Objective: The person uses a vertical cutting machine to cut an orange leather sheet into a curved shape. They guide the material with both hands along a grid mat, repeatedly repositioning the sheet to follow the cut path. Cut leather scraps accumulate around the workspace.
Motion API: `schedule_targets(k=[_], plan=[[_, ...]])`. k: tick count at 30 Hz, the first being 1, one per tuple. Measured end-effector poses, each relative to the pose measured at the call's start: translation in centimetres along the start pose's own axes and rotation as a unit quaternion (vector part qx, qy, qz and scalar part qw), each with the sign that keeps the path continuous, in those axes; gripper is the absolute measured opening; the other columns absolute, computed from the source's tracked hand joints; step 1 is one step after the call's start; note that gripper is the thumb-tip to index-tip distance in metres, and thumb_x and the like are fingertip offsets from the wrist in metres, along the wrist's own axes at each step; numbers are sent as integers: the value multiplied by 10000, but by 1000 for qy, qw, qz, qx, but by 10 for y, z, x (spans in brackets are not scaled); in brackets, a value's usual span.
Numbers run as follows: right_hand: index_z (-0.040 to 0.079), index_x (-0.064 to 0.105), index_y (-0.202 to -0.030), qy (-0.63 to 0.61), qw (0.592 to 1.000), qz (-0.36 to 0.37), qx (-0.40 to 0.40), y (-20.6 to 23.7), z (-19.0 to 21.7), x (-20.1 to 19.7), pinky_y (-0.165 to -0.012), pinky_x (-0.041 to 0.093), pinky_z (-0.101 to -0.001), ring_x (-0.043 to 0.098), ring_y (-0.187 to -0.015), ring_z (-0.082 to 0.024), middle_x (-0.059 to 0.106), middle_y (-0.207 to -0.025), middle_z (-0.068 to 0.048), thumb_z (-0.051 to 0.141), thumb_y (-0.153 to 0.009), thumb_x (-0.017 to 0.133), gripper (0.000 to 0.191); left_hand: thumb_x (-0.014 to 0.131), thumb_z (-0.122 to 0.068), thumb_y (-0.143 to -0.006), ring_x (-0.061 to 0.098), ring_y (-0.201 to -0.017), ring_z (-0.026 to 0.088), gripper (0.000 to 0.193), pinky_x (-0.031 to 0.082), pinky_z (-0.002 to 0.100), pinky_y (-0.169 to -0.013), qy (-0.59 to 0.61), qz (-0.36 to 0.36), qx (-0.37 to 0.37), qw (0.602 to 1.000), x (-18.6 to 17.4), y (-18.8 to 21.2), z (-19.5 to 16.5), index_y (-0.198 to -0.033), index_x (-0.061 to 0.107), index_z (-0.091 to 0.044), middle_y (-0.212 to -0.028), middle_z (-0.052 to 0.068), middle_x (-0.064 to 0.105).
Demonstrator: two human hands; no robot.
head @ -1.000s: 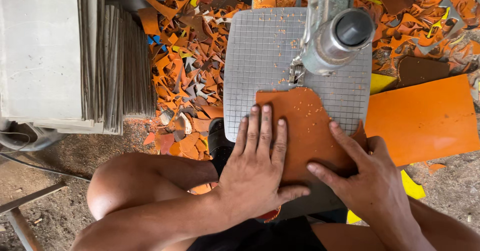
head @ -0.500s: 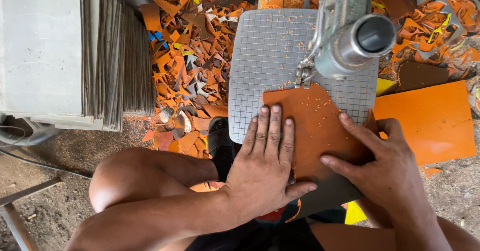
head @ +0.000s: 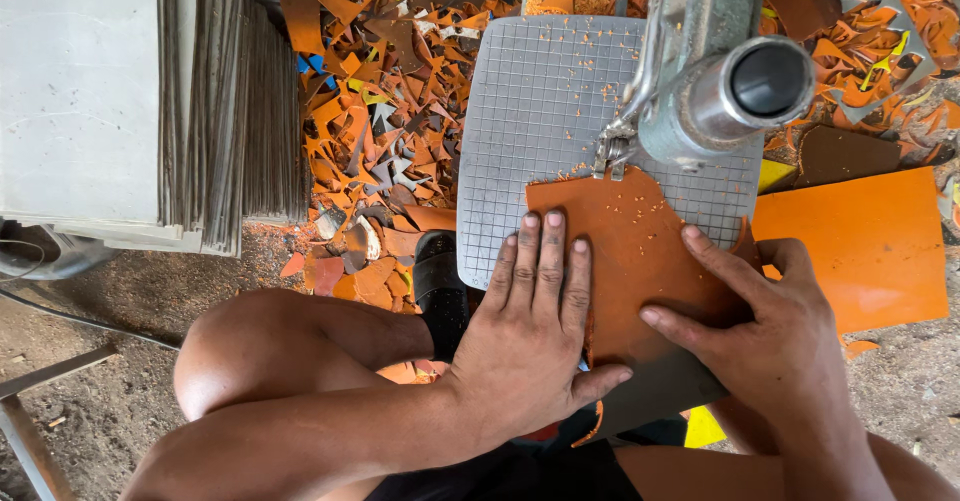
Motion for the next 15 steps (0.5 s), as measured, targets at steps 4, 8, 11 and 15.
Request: schedule_targets(k=[4, 8, 11, 15], plan=[[222, 723, -1340, 21, 998, -51, 4, 8, 6, 4, -825, 570, -450, 645, -1038, -376, 552, -1237, -236, 454, -593, 941, 812, 481, -682, -922, 283, -1470, 581, 1038, 248, 590, -1212, 11, -2, -11, 1000, 3, -3, 8, -1478, 351, 185, -1544, 465, 262], [217, 701, -1369, 13, 997, -69, 10, 14, 4, 3, -890, 526, -477, 580, -1060, -391, 495, -1436, -244, 489, -649, 906, 796, 458, -661, -939, 255, -1487, 563, 1014, 229, 578, -1220, 3, 4, -17, 1000, 7, -6, 10, -1490, 321, 178, -1561, 448, 233], [193, 699, -1221, 40, 972, -53, -225, 20, 22, -5, -1054, 440, -576, 524, -1260, -507, 458, -1476, -214, 618, -403, 853, 935, 448, -648, -934, 241, -1496, 538, 1006, 217, 568, -1219, 1, 9, -24, 1000, 8, -8, 13, -1497, 305, 173, -1575, 425, 223], [313, 695, -1214, 67, 936, -11, -345, 33, 25, -3, -1099, 330, -672, 469, -1351, -521, 429, -1536, -188, 780, -411, 771, 931, 453, -636, -947, 241, -1506, 517, 986, 212, 558, -1228, 13, 4, -20, 1000, 6, -6, 19, -1507, 306, 162, -1594, 406, 225]])
Point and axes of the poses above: each hand's wrist, its own y-axis away from the middle knuckle, its own x-axis out of the palm, z = x × y, the point moved 6 cm from there along -y, towards the middle knuckle
